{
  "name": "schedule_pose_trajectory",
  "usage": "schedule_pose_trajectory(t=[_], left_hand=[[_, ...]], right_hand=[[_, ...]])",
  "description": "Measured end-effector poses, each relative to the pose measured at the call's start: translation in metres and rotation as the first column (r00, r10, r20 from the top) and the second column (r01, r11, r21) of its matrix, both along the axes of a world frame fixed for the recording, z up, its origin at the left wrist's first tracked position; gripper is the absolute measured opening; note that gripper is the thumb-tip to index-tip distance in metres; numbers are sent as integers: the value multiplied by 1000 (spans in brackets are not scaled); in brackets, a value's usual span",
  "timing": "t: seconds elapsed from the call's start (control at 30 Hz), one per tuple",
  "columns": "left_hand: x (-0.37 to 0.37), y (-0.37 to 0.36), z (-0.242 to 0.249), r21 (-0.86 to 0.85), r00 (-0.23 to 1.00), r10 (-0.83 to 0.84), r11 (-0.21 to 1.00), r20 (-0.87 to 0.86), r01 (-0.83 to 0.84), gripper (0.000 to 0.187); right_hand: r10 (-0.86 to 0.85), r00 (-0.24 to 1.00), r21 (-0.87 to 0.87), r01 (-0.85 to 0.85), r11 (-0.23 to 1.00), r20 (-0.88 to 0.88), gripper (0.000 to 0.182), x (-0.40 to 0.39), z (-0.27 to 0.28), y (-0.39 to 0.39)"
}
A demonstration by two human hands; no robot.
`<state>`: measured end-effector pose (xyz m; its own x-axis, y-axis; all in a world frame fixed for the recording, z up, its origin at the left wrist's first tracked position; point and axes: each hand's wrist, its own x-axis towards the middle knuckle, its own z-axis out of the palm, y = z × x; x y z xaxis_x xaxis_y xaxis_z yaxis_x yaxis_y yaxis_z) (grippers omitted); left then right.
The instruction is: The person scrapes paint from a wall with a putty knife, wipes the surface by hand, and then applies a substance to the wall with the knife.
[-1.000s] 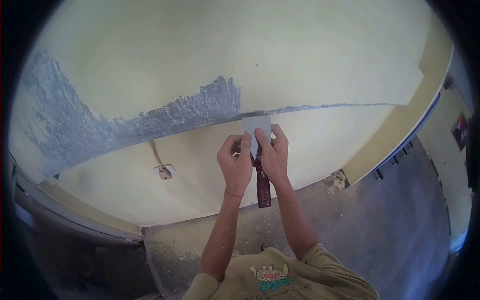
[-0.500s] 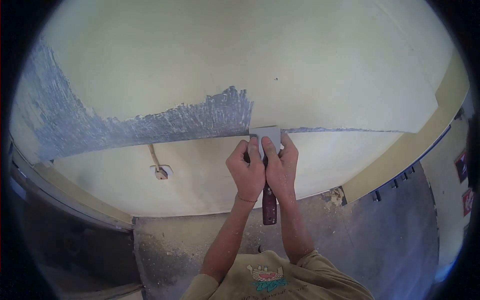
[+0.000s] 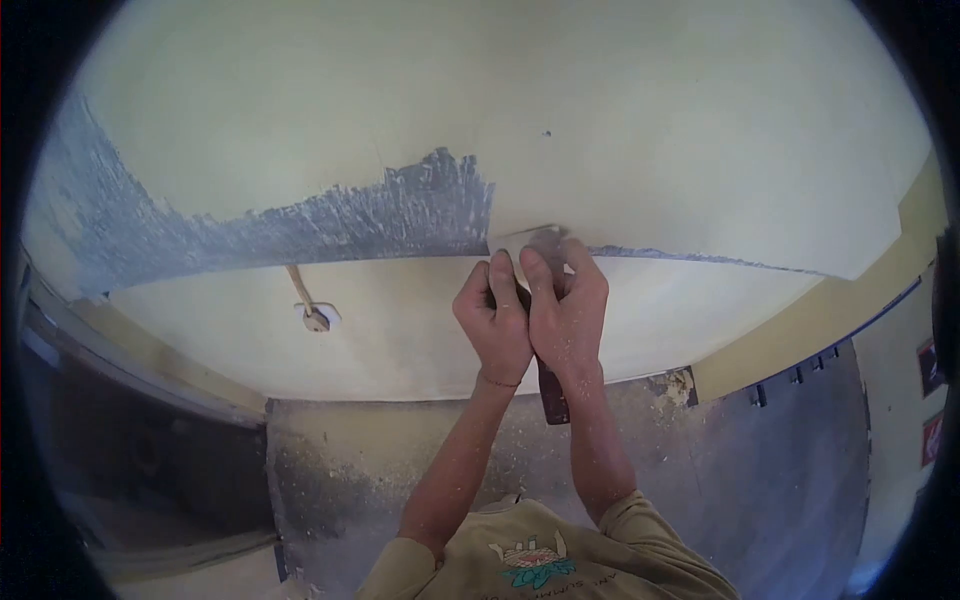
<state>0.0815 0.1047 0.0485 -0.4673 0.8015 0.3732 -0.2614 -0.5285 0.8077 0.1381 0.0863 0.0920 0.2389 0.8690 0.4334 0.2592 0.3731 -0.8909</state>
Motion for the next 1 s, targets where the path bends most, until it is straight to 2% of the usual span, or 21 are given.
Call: schedule_pose_trajectory(t=[0.03,0.1,0.13,0.2,0.27,0.3,0.37,0.4,0.47,0.5,0.57,0.73,0.8,0.9,0.97,1.0], left_hand=[[0,-3,0,-5,1000,9,1000,0,-9,41],[-2,-10,4,-70,996,-71,995,47,75,35],[-4,-18,2,-77,997,-69,994,41,72,35],[-7,-44,-8,-209,974,-185,955,128,209,33],[-8,-73,-33,-282,959,-279,925,-46,255,33],[-10,-86,-38,-282,959,-279,925,-51,254,33],[-13,-103,-42,-340,865,-487,839,-121,425,31],[-14,-105,-41,-338,865,-488,838,-116,427,31],[-17,-107,-40,-388,821,-569,749,41,538,30],[-16,-107,-40,-383,821,-570,750,41,540,30],[-16,-107,-43,-329,837,-546,798,-37,506,29],[-12,-105,-27,-318,848,-529,809,-25,495,29],[-8,-102,-36,-316,852,-524,810,-10,494,29],[-17,-90,-57,-207,865,-482,869,-143,450,29],[-22,-99,-49,-300,825,-561,801,-72,519,29],[-21,-98,-40,-292,826,-559,805,-79,517,29]], right_hand=[[-7,999,-16,7,1000,35,16,0,4,-2],[-10,998,-30,12,999,64,15,1,5,-1],[-4,1000,-31,4,1000,1,17,-1,0,0],[8,998,-26,-9,1000,-64,19,-1,-9,0],[95,975,9,-95,995,-203,20,-4,-15,0],[95,973,11,-95,995,-208,20,-6,-12,-4],[131,934,-168,-195,966,-332,20,-8,-2,-14],[130,936,-169,-193,966,-327,20,-8,-3,-14],[132,934,-109,-177,978,-332,22,-12,-8,-12],[133,935,-105,-176,979,-329,22,-14,-7,-12],[30,947,-124,-73,990,-319,18,-18,-2,-14],[9,959,-178,-62,982,-284,19,-18,10,-12],[3,962,-193,-58,980,-275,20,-14,5,-14],[20,962,-80,-44,996,-273,19,-21,-6,-11],[-18,951,-120,-20,993,-307,19,-22,-6,-12],[-13,951,-110,-23,994,-308,19,-22,2,-11]])
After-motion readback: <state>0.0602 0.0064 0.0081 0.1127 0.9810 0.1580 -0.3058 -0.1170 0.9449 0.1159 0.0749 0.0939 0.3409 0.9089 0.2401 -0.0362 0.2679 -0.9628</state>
